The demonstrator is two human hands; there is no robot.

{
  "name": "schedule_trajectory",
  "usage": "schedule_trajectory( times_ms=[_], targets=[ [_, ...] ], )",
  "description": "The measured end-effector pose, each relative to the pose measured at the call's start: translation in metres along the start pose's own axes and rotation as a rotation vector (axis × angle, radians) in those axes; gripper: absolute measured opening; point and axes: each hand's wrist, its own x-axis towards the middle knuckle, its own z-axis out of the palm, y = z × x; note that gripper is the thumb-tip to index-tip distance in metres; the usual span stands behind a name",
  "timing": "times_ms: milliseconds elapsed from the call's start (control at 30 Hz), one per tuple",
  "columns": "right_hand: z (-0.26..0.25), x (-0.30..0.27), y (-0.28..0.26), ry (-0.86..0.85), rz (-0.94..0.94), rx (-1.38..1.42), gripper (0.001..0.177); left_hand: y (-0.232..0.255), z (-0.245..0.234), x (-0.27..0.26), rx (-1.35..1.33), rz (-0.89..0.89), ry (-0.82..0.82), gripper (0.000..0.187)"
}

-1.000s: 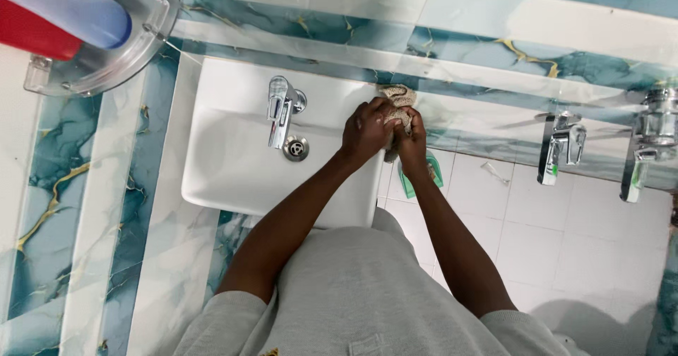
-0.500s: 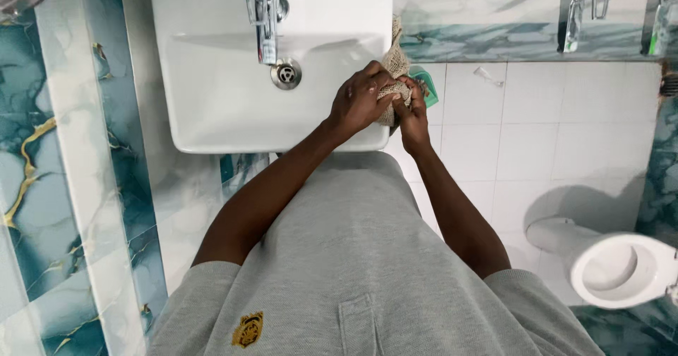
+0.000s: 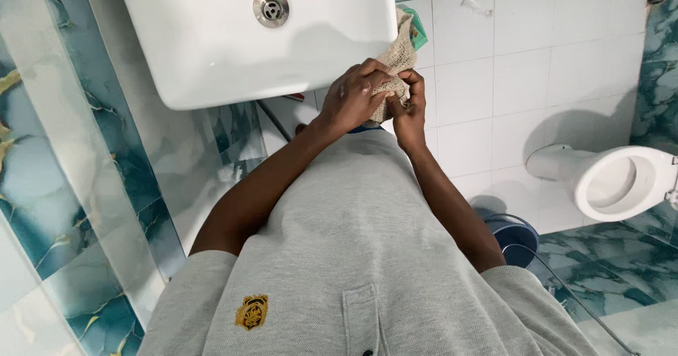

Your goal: The person cleans a bathroom faucet using a rag, wiping the spout, handle, and base of the fixture.

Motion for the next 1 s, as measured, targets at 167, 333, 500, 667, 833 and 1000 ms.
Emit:
schedule_trajectory(
  times_ms=[167, 333, 500, 667, 833, 1000],
  targets=[
    [0.037, -0.017, 0.004, 0.052, -0.063, -0.118, 0.044, -0.009, -0.01, -0.044, -0.075, -0.065, 0.139, 0.029],
    [0.07, -0.026, 0.019, 0.015, -0.332, -0.252, 0.042, -0.022, -0.03, -0.083, -0.286, -0.221, 0.207, 0.025],
    [0.093, -0.027, 0.019, -0.116, -0.299, -0.333, 0.037, -0.033, -0.037, -0.112, -0.202, -0.261, 0.352, 0.027],
    [0.093, -0.031, 0.013, -0.174, -0.262, -0.351, 0.039, -0.034, -0.036, -0.121, -0.28, -0.299, 0.378, 0.028],
    [0.082, -0.034, 0.002, -0.174, -0.242, -0.386, 0.038, -0.033, -0.027, -0.117, -0.26, -0.282, 0.325, 0.028],
    [0.102, -0.035, -0.004, -0.224, -0.383, -0.603, 0.042, -0.036, -0.03, -0.139, -0.271, -0.342, 0.471, 0.029]
  ],
)
